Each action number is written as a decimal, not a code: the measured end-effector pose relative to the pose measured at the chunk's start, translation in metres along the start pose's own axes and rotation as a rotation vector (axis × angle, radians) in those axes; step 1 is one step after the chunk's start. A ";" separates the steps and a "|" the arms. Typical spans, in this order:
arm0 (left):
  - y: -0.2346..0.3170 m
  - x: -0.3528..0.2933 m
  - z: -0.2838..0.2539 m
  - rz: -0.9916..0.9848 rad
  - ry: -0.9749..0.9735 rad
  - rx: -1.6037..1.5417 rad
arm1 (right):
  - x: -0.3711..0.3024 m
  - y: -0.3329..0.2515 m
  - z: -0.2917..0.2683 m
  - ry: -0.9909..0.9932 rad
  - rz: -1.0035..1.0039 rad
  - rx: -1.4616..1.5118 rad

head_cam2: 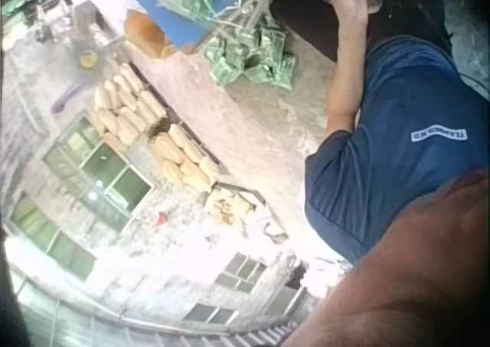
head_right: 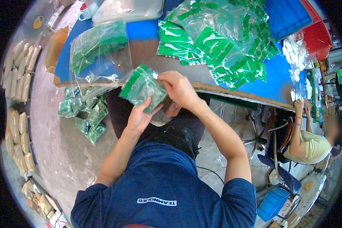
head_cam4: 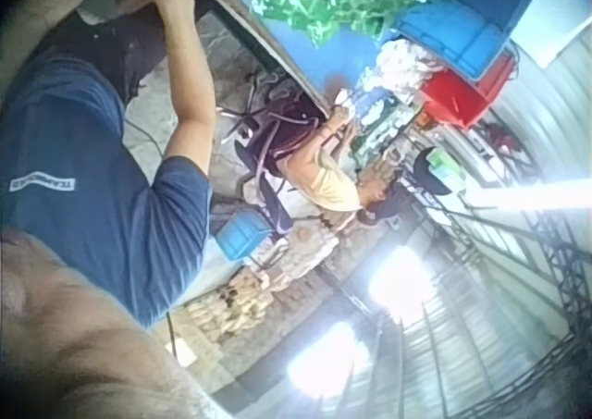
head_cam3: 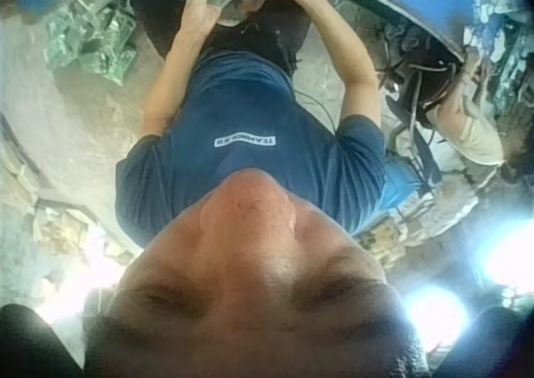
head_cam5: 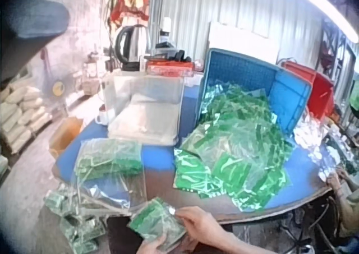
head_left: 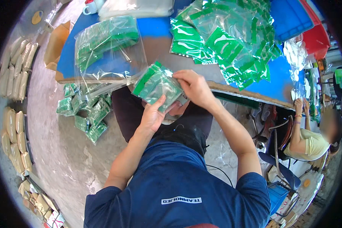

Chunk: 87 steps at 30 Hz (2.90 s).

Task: Manually counting, stacking, and inserting small green product pouches into larger plastic bags.

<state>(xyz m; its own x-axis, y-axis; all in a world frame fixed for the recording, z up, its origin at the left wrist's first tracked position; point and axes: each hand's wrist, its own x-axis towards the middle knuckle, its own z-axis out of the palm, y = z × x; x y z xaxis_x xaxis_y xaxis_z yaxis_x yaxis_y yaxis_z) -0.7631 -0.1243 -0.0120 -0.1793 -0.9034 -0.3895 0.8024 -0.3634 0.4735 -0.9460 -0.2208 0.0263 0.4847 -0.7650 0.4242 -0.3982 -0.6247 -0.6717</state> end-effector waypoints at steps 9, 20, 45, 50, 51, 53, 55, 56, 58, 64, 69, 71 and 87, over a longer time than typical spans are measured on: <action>0.006 -0.008 -0.011 0.074 0.061 0.203 | 0.092 0.051 -0.021 0.076 -0.025 -0.684; 0.008 -0.014 -0.006 0.003 -0.030 0.204 | 0.068 0.045 -0.041 0.341 0.295 -0.223; 0.028 -0.015 -0.032 0.012 -0.015 0.232 | 0.047 -0.004 0.023 -0.010 0.073 -0.646; 0.044 -0.034 -0.044 -0.012 0.025 0.202 | 0.018 -0.024 0.020 -0.022 0.112 -0.459; 0.044 -0.035 -0.048 -0.016 0.043 0.199 | 0.014 -0.026 0.024 0.065 0.057 -0.503; 0.047 -0.033 -0.050 -0.031 0.048 0.211 | 0.005 -0.019 0.030 -0.017 0.014 -0.488; 0.051 -0.031 -0.050 -0.043 0.054 0.222 | -0.002 -0.022 0.022 -0.093 -0.035 -0.426; 0.053 -0.031 -0.050 -0.057 0.036 0.253 | -0.004 -0.023 0.015 -0.098 -0.036 -0.426; 0.056 -0.030 -0.046 -0.070 0.019 0.282 | -0.008 -0.024 0.002 0.136 -0.090 -0.309; 0.045 -0.026 -0.004 -0.258 -0.110 -0.077 | -0.031 -0.059 -0.012 -0.152 -0.311 -0.202; 0.022 -0.002 0.006 0.058 -0.062 0.252 | -0.029 -0.028 -0.022 0.084 0.149 -0.526; 0.016 0.005 0.009 0.069 -0.027 0.182 | -0.040 -0.010 -0.025 -0.018 0.174 -0.591; -0.005 0.009 0.005 0.142 -0.014 0.223 | -0.052 -0.009 -0.023 -0.215 -0.138 -0.229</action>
<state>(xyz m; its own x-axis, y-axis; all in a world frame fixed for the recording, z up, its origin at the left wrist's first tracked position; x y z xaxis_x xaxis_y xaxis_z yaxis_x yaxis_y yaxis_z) -0.7714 -0.1314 -0.0142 -0.0833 -0.9513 -0.2967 0.6753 -0.2728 0.6852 -0.9857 -0.1789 0.0241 0.6894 -0.6353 0.3480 -0.4702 -0.7579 -0.4522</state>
